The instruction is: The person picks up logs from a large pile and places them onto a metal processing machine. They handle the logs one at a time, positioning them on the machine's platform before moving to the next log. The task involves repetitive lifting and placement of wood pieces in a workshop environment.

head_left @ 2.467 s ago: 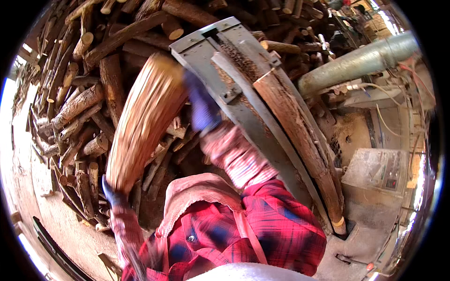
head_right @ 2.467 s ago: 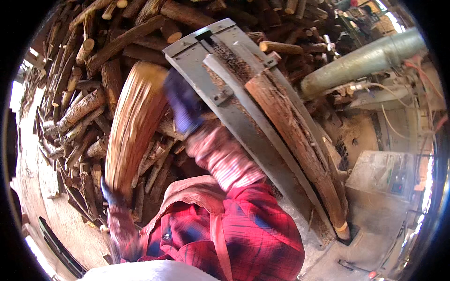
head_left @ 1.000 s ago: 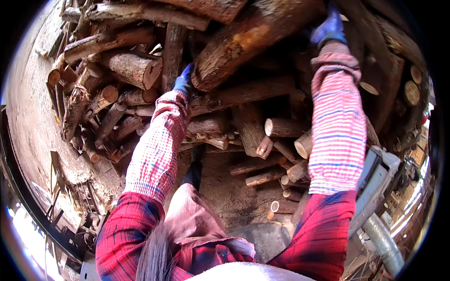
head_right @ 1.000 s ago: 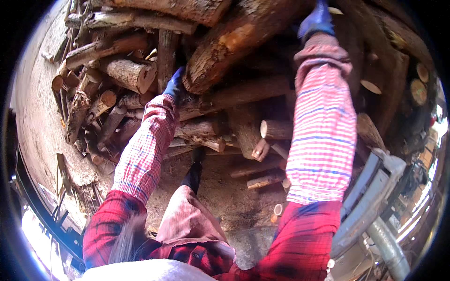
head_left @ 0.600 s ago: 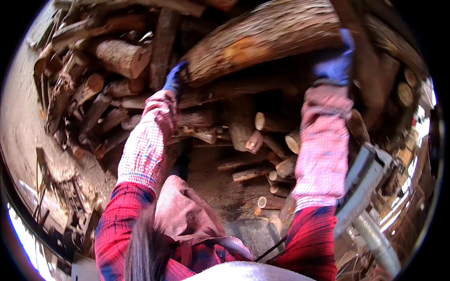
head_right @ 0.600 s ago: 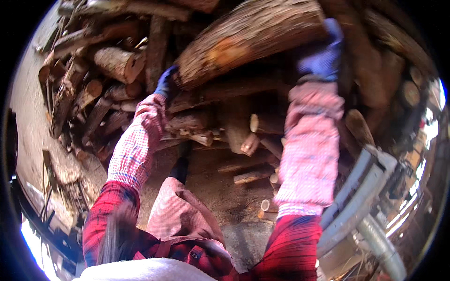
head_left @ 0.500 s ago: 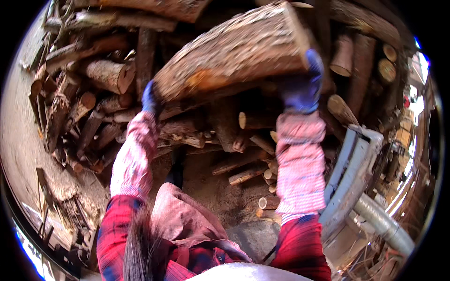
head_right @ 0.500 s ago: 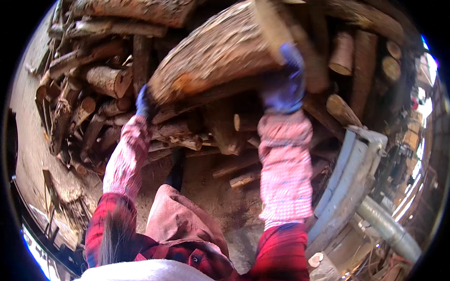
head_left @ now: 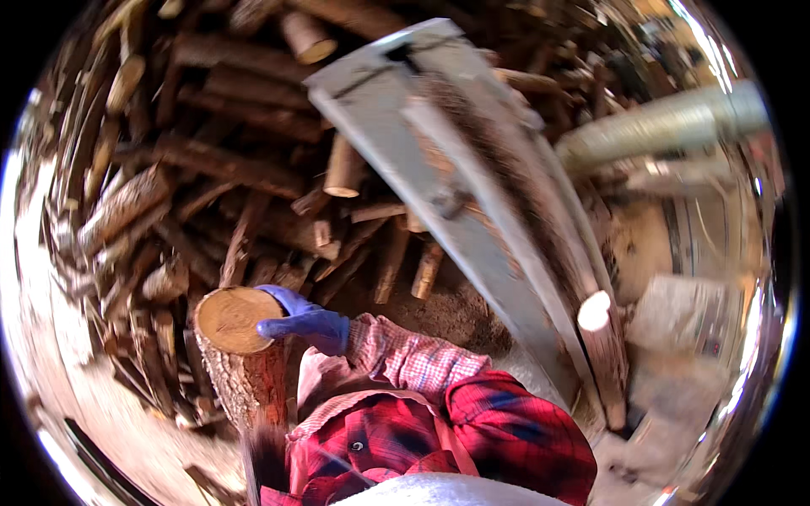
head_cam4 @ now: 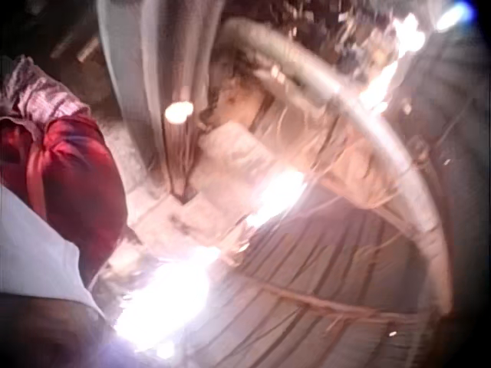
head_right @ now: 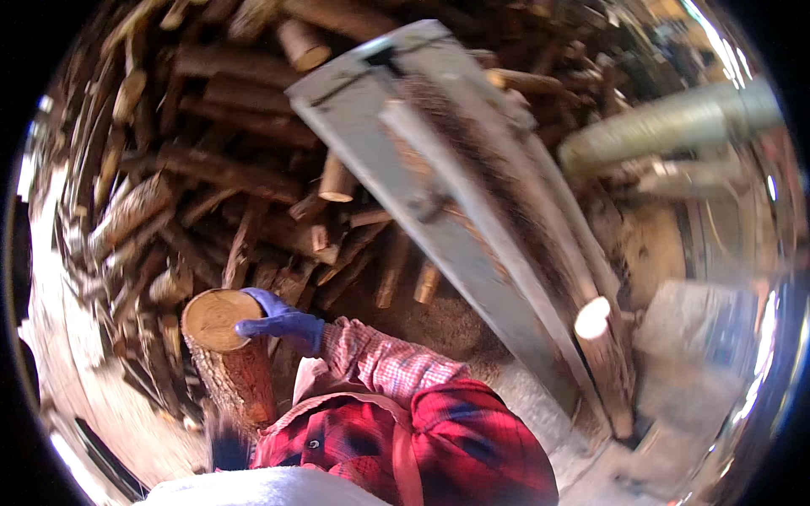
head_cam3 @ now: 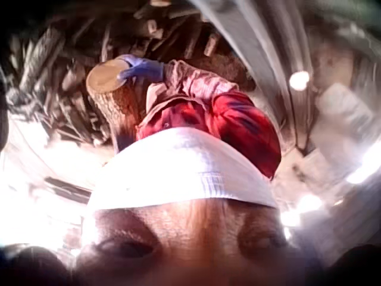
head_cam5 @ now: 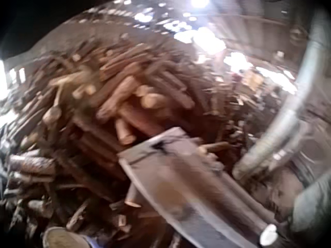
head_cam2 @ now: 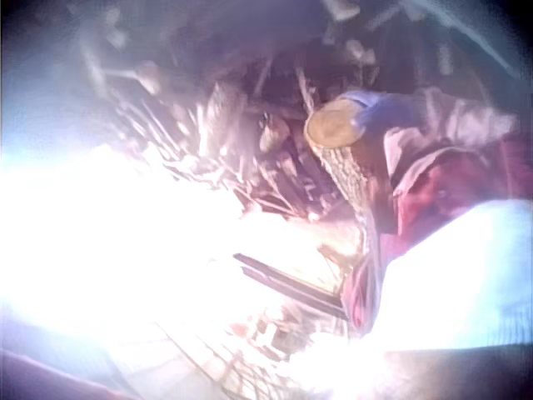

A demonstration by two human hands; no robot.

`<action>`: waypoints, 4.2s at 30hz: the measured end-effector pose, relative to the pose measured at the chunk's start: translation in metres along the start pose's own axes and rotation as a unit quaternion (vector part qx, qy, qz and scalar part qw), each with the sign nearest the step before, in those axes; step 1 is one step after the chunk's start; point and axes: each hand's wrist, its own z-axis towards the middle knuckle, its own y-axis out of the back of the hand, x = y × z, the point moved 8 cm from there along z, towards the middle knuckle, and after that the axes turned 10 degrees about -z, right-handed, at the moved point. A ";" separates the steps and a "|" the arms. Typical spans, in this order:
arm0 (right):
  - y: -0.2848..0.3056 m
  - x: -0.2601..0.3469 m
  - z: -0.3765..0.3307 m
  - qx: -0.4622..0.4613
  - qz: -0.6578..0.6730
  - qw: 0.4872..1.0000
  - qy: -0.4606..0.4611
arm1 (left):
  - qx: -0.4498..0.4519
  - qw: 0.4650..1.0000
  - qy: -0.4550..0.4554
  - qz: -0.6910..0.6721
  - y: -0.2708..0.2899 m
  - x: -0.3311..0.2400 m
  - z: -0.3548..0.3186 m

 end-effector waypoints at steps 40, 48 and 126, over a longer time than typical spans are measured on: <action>0.239 -0.080 0.252 -0.215 -0.788 0.572 -0.077 | -0.088 0.988 0.103 0.076 -0.080 0.100 0.061; 0.295 -0.062 0.382 -0.142 -0.792 0.588 -0.081 | -0.239 0.966 0.096 0.020 0.020 0.108 0.065; 0.242 -0.135 0.016 -0.212 0.322 0.918 -0.095 | 0.244 0.967 0.046 0.062 -0.266 0.062 0.034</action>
